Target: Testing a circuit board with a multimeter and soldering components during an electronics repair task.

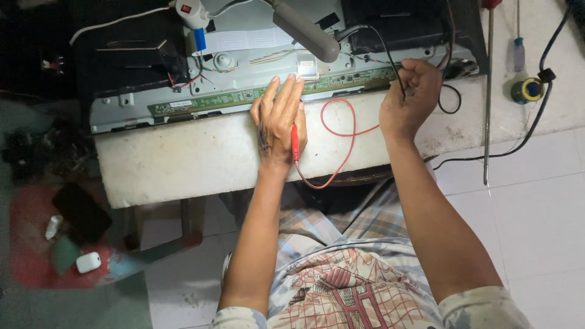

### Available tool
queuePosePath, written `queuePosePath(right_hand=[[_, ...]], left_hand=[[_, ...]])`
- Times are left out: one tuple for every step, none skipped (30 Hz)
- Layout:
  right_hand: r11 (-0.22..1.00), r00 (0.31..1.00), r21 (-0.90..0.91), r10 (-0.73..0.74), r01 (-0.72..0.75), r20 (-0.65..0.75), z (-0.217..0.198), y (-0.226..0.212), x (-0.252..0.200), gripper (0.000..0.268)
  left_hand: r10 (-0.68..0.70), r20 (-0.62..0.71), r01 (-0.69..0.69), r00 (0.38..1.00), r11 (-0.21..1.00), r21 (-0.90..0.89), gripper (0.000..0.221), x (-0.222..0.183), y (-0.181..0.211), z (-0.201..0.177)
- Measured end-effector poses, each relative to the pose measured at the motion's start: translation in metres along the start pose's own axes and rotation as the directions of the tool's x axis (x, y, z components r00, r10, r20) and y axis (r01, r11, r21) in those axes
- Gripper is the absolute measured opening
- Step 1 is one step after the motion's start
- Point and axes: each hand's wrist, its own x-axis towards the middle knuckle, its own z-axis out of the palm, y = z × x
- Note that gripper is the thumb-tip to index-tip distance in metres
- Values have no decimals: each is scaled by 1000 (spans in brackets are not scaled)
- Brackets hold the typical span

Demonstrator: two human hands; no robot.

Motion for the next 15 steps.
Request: queuePosePath(right_hand=[[1000, 1000, 0, -15, 15, 15, 0, -1, 0, 42], [1000, 1000, 0, -13, 13, 16, 0, -1, 0, 42], [1000, 1000, 12, 2, -2, 16, 0, -1, 0, 43], [1000, 1000, 23, 17, -18, 17, 1, 0, 0, 45], [1000, 1000, 24, 18, -18, 19, 0, 0, 0, 45], [1000, 1000, 2, -10, 10, 17, 0, 0, 1, 45], [999, 999, -19, -37, 38, 16, 0, 1, 1, 45], [999, 999, -18, -37, 37, 21, 0, 1, 0, 45], [1000, 999, -9, -29, 29, 22, 0, 2, 0, 46], [1000, 1000, 0, -21, 21, 21, 0, 2, 0, 47], [1000, 1000, 2, -22, 22, 23, 0, 0, 0, 47], [1000, 1000, -2, -24, 24, 20, 0, -1, 0, 46], [1000, 999, -6, -27, 27, 17, 1, -3, 1, 46], [1000, 999, -4, -26, 26, 19, 1, 1, 0, 46], [1000, 1000, 28, -2, 2, 14, 2, 4, -1, 45]], left_hand=[[-2, 20, 2, 1000, 1000, -25, 41, 0, 0, 0], [-3, 21, 3, 1000, 1000, -24, 41, -1, 1, 0], [-36, 45, 38, 998, 998, -49, 43, -1, 3, -1], [-69, 68, 74, 995, 995, -72, 45, -1, 4, -2], [-71, 68, 76, 995, 995, -71, 45, -2, 4, -1], [-86, 62, 93, 994, 988, -123, 48, -3, 4, -1], [-101, 57, 109, 993, 978, -175, 51, -4, 4, 0], [-105, 57, 113, 993, 978, -173, 51, -4, 4, -1], [-109, 68, 120, 992, 974, -193, 56, -5, 4, -2], [-110, 79, 124, 991, 969, -214, 63, -5, 4, -2], [-112, 78, 126, 991, 969, -212, 63, -5, 3, -4], [-108, 93, 127, 990, 965, -228, 62, -5, 3, -5], [-104, 109, 128, 989, 961, -244, 61, -5, 4, -6], [-106, 109, 130, 988, 961, -243, 61, -5, 3, -6], [-92, 102, 114, 991, 965, -235, 60, -6, 2, -6]])
